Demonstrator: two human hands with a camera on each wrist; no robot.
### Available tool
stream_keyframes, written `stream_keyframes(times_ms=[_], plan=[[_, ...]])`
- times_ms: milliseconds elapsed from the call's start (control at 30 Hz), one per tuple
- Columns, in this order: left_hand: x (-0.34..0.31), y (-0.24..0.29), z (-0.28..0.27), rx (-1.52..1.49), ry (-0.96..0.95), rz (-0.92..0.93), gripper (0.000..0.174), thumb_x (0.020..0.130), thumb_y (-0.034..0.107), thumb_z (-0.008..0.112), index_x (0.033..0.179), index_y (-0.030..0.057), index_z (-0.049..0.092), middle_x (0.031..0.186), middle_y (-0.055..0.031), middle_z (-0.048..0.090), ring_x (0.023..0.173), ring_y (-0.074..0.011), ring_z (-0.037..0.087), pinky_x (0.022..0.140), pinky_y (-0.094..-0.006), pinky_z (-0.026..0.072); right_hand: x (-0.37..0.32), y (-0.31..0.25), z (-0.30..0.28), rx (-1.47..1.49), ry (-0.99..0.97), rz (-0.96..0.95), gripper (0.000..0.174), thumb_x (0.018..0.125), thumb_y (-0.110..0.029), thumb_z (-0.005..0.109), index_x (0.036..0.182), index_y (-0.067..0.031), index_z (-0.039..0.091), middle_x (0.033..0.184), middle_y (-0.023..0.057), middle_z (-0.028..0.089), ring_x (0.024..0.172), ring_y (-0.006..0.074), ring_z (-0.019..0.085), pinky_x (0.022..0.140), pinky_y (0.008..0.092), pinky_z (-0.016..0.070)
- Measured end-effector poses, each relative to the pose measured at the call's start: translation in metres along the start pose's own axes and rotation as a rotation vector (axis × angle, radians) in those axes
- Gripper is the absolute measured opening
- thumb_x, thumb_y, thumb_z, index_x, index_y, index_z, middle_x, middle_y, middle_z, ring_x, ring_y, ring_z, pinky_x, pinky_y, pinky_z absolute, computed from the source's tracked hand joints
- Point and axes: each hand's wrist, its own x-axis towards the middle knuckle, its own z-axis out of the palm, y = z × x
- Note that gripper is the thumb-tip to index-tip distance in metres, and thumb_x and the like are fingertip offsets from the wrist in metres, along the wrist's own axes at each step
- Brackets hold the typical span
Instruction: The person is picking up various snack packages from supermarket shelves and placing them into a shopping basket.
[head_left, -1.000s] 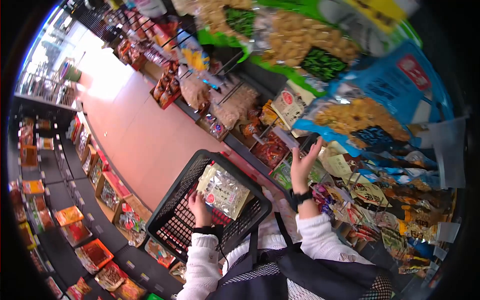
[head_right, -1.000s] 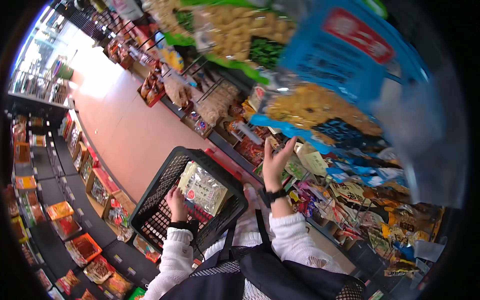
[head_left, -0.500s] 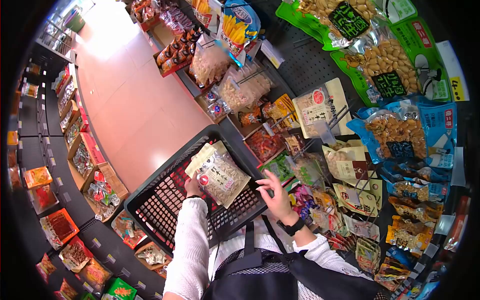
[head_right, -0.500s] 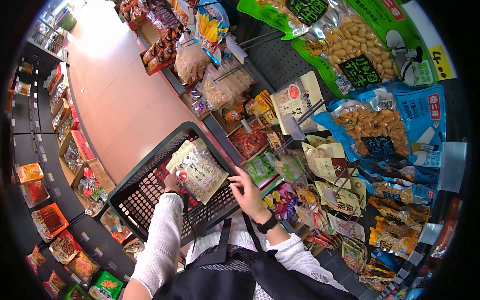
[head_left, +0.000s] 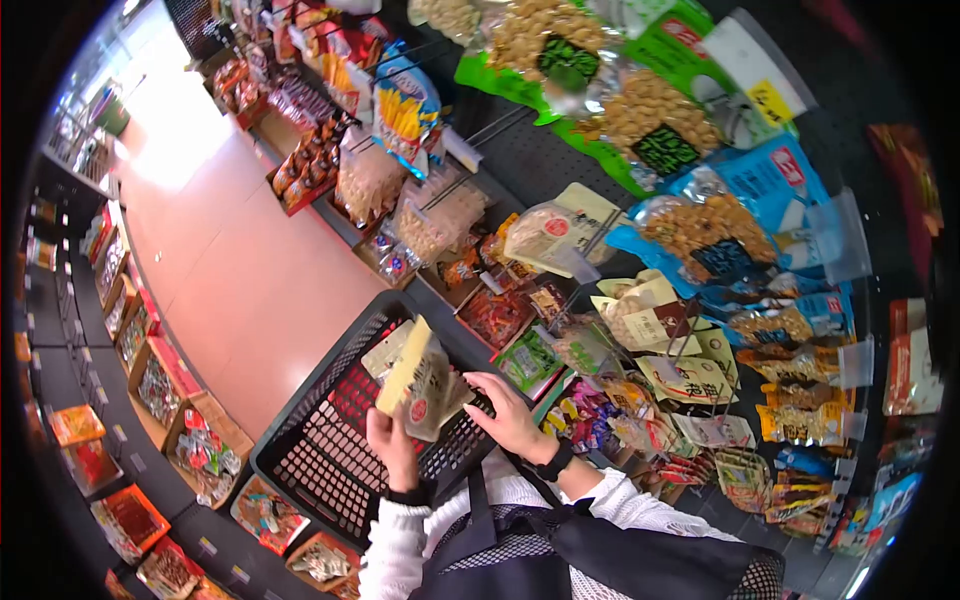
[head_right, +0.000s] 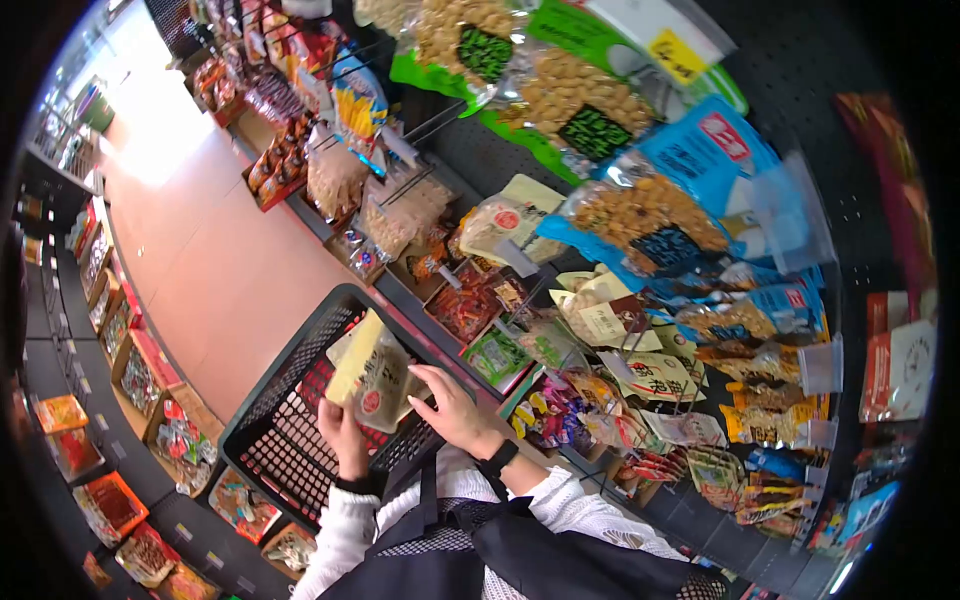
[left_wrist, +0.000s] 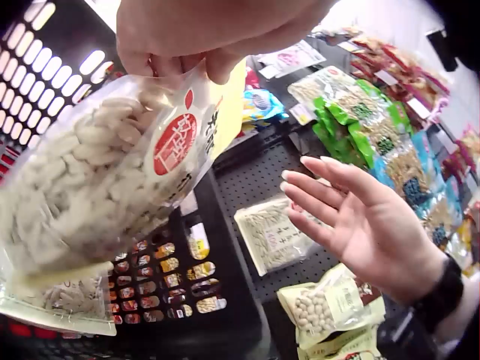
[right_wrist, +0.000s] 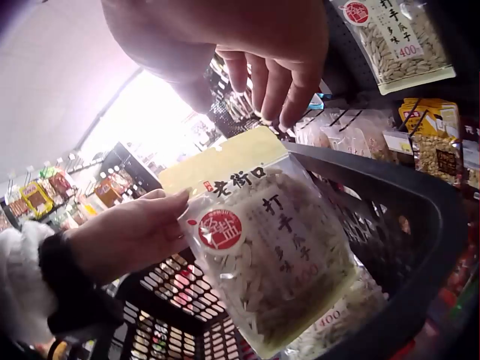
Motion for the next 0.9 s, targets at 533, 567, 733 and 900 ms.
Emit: stream_keyframes(times_ms=[533,567,733,900], plan=[[-0.012,0.199,0.053,0.082,-0.654,0.685,0.02,0.076,-0.013,0.053,0.081,0.004,0.043,0.078,-0.0121,0.064,0.081,-0.0243,0.064,0.095,-0.0526,0.035,0.003,-0.059,-0.076,0.709,0.182,-0.214,0.022,0.079,-0.006,0.064,0.1,-0.0034,0.063,0.106,0.0124,0.06,0.106,0.0259,0.053,0.096,0.0384,0.0372],[-0.008,0.198,0.063,0.047,-0.69,0.665,0.021,0.076,-0.013,0.053,0.081,0.0042,0.043,0.078,-0.0119,0.064,0.081,-0.0241,0.063,0.097,-0.0538,0.0325,0.002,-0.058,-0.085,0.659,0.229,-0.268,0.02,0.078,-0.006,0.064,0.099,-0.0034,0.063,0.106,0.0114,0.061,0.105,0.0258,0.054,0.096,0.0384,0.0364],[0.02,0.157,0.119,0.052,-0.659,0.313,0.018,0.078,-0.01,0.056,0.083,0.0031,0.044,0.079,-0.0055,0.06,0.081,-0.0143,0.06,0.1,-0.0399,0.0358,-0.001,-0.034,-0.112,0.476,0.379,-0.281,0.015,0.079,-0.006,0.063,0.094,-0.0028,0.063,0.103,0.0082,0.061,0.101,0.0245,0.055,0.095,0.0383,0.0353],[0.046,0.089,0.172,-0.147,-0.727,-0.053,0.01,0.085,0.0,0.057,0.084,0.0048,0.048,0.078,-0.0003,0.057,0.069,-0.0057,0.053,0.063,-0.0196,0.0413,0.006,0.018,-0.106,0.525,0.584,0.122,0.016,0.085,-0.013,0.06,0.096,-0.0017,0.063,0.094,0.0041,0.063,0.091,0.0136,0.054,0.084,0.0285,0.0405]])
